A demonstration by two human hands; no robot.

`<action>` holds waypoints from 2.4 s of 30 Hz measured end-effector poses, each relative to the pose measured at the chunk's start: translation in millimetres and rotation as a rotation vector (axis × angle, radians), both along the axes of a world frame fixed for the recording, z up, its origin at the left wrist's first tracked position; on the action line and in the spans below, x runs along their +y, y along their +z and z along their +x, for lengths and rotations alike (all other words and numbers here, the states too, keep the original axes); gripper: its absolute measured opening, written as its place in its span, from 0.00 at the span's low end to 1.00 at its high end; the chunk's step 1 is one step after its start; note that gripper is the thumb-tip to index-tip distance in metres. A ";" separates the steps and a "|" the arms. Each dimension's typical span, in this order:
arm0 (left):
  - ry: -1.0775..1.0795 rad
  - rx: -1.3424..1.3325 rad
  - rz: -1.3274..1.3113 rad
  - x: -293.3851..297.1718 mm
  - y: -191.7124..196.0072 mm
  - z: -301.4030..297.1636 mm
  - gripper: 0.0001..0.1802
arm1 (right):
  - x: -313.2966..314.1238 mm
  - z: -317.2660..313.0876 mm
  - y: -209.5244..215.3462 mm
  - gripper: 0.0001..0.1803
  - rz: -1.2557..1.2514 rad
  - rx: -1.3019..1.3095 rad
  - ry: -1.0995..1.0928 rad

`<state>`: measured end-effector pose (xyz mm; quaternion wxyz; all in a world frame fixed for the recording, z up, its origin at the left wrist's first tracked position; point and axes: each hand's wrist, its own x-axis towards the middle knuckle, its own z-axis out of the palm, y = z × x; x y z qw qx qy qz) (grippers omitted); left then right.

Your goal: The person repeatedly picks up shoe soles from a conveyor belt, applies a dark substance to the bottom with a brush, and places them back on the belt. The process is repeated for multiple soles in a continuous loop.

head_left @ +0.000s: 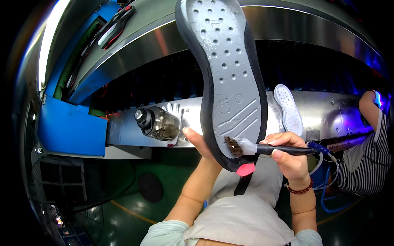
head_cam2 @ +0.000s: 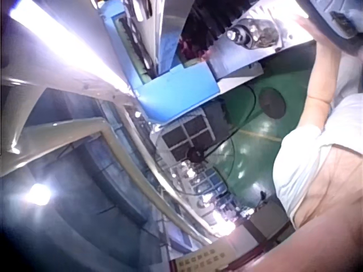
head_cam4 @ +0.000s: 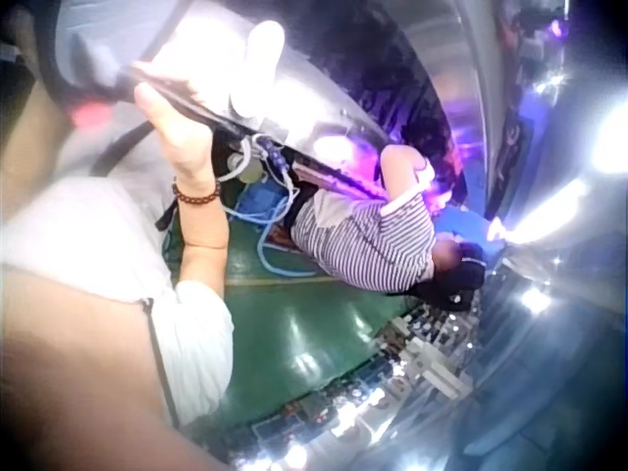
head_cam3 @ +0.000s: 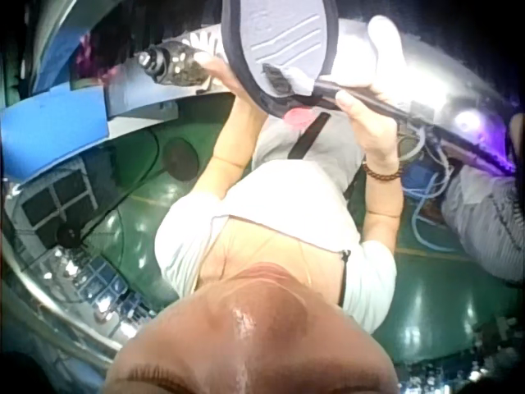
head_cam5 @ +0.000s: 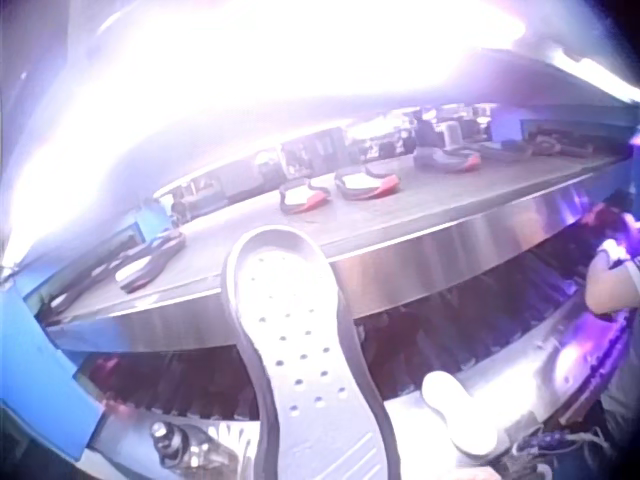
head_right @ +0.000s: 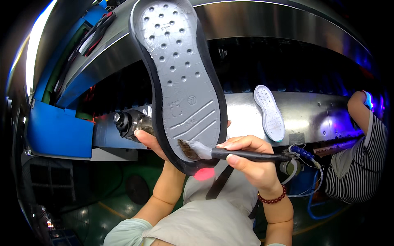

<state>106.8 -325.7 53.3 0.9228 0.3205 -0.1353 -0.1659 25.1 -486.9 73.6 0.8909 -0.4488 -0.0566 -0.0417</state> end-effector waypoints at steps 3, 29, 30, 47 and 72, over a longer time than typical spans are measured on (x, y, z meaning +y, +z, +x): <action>-0.096 0.003 -0.317 4.6 1.1 6.6 0.40 | 4.8 -6.1 15.6 0.09 -0.274 -0.049 -0.048; -0.304 0.087 -0.314 2.9 31.3 42.2 0.26 | -27.4 31.0 29.9 0.09 -0.620 -0.213 0.109; -0.303 0.113 -0.285 3.0 32.0 42.4 0.26 | -25.8 28.6 28.5 0.09 -0.638 -0.230 0.146; -0.666 0.619 0.412 14.1 38.2 36.8 0.20 | -45.9 40.8 42.6 0.07 -0.913 -0.468 0.521; -0.392 0.273 0.569 70.2 -41.8 50.7 0.30 | -71.9 26.8 45.2 0.11 -1.024 -0.601 0.386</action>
